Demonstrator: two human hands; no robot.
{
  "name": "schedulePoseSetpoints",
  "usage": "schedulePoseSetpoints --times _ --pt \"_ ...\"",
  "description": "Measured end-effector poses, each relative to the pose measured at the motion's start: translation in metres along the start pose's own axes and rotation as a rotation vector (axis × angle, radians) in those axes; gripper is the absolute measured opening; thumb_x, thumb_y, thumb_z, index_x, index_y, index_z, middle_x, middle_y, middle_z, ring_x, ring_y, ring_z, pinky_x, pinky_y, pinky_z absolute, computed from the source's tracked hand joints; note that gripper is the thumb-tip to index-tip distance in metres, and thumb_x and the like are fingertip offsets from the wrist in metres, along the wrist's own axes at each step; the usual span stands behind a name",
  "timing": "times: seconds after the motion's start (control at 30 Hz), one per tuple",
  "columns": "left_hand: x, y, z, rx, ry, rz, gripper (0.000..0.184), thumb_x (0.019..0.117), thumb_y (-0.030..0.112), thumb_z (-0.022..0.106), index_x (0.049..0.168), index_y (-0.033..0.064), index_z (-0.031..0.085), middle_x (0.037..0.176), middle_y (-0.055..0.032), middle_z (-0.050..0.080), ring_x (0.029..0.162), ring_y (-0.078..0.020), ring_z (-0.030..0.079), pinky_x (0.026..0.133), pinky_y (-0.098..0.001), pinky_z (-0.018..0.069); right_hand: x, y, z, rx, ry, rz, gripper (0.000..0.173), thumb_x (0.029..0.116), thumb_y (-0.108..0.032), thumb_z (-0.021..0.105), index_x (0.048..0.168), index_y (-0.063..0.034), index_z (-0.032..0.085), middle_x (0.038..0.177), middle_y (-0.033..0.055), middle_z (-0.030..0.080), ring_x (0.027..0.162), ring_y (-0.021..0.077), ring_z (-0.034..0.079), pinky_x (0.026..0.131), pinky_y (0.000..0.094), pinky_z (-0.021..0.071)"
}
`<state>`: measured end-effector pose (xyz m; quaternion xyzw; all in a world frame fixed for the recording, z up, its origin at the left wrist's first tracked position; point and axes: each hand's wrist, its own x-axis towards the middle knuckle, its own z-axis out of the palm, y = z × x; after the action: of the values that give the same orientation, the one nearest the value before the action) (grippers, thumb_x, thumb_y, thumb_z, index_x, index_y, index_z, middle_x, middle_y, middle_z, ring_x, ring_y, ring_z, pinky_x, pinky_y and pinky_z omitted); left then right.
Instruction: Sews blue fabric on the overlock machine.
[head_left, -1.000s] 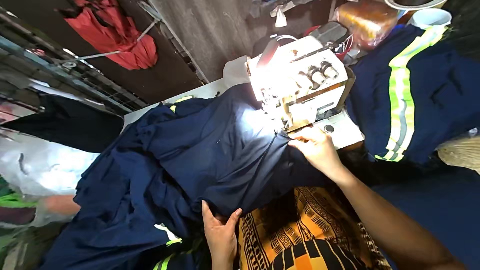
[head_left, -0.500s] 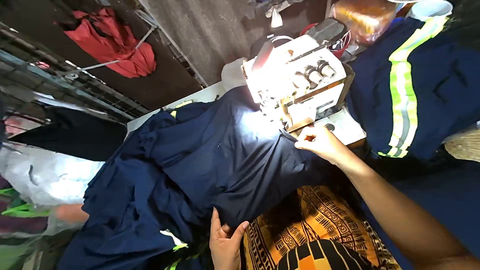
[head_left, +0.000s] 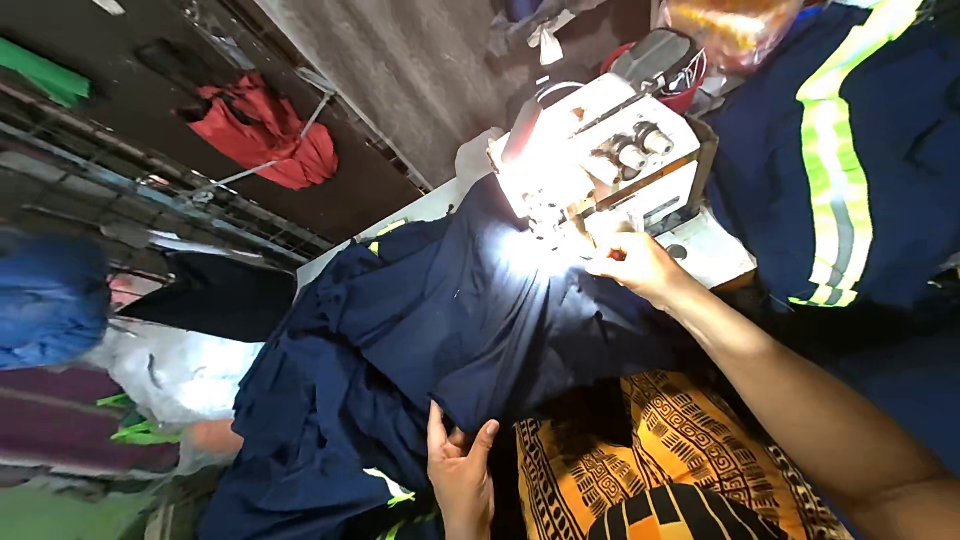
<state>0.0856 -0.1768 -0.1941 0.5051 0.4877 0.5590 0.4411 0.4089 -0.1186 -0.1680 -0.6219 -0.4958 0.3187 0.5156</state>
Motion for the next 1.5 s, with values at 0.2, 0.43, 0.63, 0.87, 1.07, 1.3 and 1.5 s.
schedulePoseSetpoints --times 0.2,0.43,0.63,0.87,1.07,1.3,1.5 --pt "0.094 0.026 -0.034 0.152 -0.088 0.249 0.08 0.0823 -0.005 0.066 0.153 -0.0074 0.027 0.097 0.0092 0.066 0.082 0.0011 0.066 0.077 -0.021 0.0583 -0.003 -0.005 0.017 -0.027 0.079 -0.004 0.022 0.0882 -0.015 0.08 0.082 0.0003 0.066 0.073 0.0078 0.059 0.067 0.0157 0.056 0.065 0.0369 0.05" --pt "0.207 0.07 0.018 0.807 -0.091 0.371 0.081 0.0954 0.002 0.068 0.162 0.007 0.023 0.142 -0.0241 0.057 0.123 -0.0362 0.062 0.103 -0.051 0.0505 -0.024 0.01 0.057 0.098 0.418 -0.131 0.02 0.0892 -0.01 0.073 0.103 0.0005 0.063 0.076 0.0049 0.061 0.064 0.0105 0.059 0.061 0.0296 0.0532" --pt "0.1 0.009 0.028 0.627 0.052 0.156 0.056 0.1026 0.031 0.056 0.142 -0.008 0.044 0.112 -0.0198 0.066 0.092 -0.0182 0.065 0.08 -0.0367 0.0538 -0.042 0.017 0.06 0.117 0.385 -0.118 0.026 0.0879 -0.01 0.074 0.109 0.0013 0.065 0.083 0.0045 0.067 0.072 0.0049 0.062 0.069 0.021 0.0534" --pt "0.112 0.01 0.024 0.4 -0.03 0.025 0.014 0.0891 0.007 0.073 0.097 0.0028 0.062 0.086 0.0013 0.061 0.08 -0.0033 0.06 0.076 -0.0233 0.0522 -0.046 0.013 0.054 -0.017 0.346 -0.086 0.023 0.0925 -0.024 0.073 0.106 -0.0053 0.07 0.089 0.0041 0.07 0.076 0.0088 0.066 0.071 0.0274 0.0565" --pt "0.101 0.018 0.019 -0.104 -0.166 -0.115 0.043 0.0871 -0.015 0.057 0.125 0.0044 0.053 0.105 -0.0002 0.07 0.093 -0.0075 0.071 0.077 -0.0257 0.0617 -0.058 0.016 0.052 0.107 0.05 0.028 0.036 0.0937 -0.037 0.072 0.108 -0.0033 0.073 0.092 0.0056 0.072 0.084 0.0084 0.067 0.08 0.0294 0.0555" --pt "0.116 0.014 0.018 -0.205 -0.194 -0.125 0.067 0.0862 -0.02 0.053 0.145 0.0089 0.039 0.126 -0.0006 0.065 0.109 -0.0093 0.067 0.09 -0.0289 0.0592 -0.03 -0.012 0.043 0.225 0.155 -0.044 0.017 0.0949 -0.014 0.072 0.08 -0.0063 0.069 0.068 -0.0032 0.06 0.061 0.0012 0.054 0.059 0.0206 0.0461" --pt "0.13 0.009 0.017 -0.259 -0.144 -0.187 0.069 0.0901 -0.021 0.047 0.151 0.0094 0.035 0.133 -0.0006 0.061 0.109 -0.0072 0.066 0.084 -0.0247 0.0591 -0.051 0.007 0.059 0.456 0.183 0.08 0.012 0.0955 -0.008 0.068 0.087 -0.0048 0.075 0.079 0.0001 0.071 0.077 0.0036 0.066 0.075 0.0232 0.0554"
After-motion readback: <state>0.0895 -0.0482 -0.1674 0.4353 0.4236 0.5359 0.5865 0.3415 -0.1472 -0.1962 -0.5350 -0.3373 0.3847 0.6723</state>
